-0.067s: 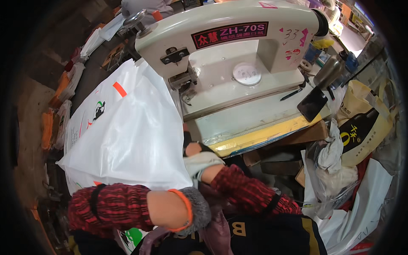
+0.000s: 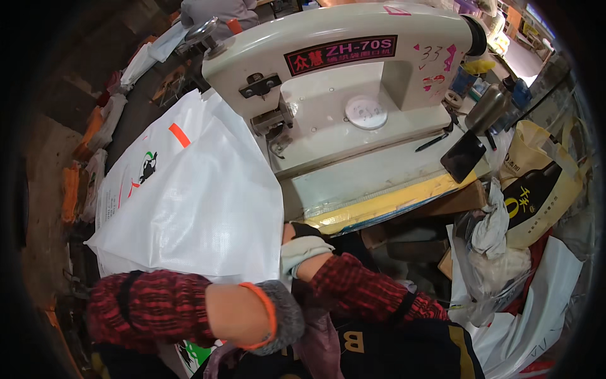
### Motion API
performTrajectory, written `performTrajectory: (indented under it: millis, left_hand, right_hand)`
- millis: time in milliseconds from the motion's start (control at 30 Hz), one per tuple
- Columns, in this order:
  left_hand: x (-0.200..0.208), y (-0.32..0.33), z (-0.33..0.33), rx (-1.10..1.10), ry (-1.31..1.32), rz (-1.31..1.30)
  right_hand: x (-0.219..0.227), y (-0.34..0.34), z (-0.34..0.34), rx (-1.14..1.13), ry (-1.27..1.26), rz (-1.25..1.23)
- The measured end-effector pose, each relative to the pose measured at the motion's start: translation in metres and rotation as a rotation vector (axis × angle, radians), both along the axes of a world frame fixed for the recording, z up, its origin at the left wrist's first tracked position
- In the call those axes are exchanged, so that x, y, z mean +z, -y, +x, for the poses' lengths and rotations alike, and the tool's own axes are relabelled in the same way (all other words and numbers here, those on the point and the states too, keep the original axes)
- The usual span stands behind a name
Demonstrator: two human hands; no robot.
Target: Using a sewing machine to stitch the seams of large plastic/woven bags.
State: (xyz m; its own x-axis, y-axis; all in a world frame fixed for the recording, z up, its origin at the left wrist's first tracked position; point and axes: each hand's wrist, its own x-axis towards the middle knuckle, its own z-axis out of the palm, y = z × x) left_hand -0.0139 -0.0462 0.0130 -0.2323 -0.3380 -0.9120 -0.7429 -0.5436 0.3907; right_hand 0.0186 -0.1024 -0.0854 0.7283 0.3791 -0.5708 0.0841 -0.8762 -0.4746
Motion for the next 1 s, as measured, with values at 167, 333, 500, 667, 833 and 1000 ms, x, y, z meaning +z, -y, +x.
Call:
performTrajectory:
  millis: [167,333,500,667,833,1000]
  left_hand:
    - [0.037,-0.047,-0.004,0.045,0.372,-0.283]
    - [0.121,0.0,0.038,0.023,0.455,0.147]
    - [0.01,-0.044,-0.014,0.376,0.383,-0.3]
    - [-0.041,-0.03,-0.023,0.393,0.322,-0.397]
    - [-0.028,-0.023,-0.015,0.387,0.356,-0.412]
    - [-0.012,-0.03,0.045,0.31,0.657,-0.225]
  right_hand:
    - [-0.039,-0.008,0.032,0.142,0.501,0.203]
    - [-0.007,-0.031,0.088,0.132,0.304,-0.018]
    - [0.011,-0.038,0.093,0.036,0.133,0.057]
    - [-0.058,-0.008,0.049,-0.222,0.461,0.888]
    - [-0.052,-0.006,0.049,0.073,0.359,0.383]
    - [-0.041,-0.019,0.089,-0.242,0.095,0.256]
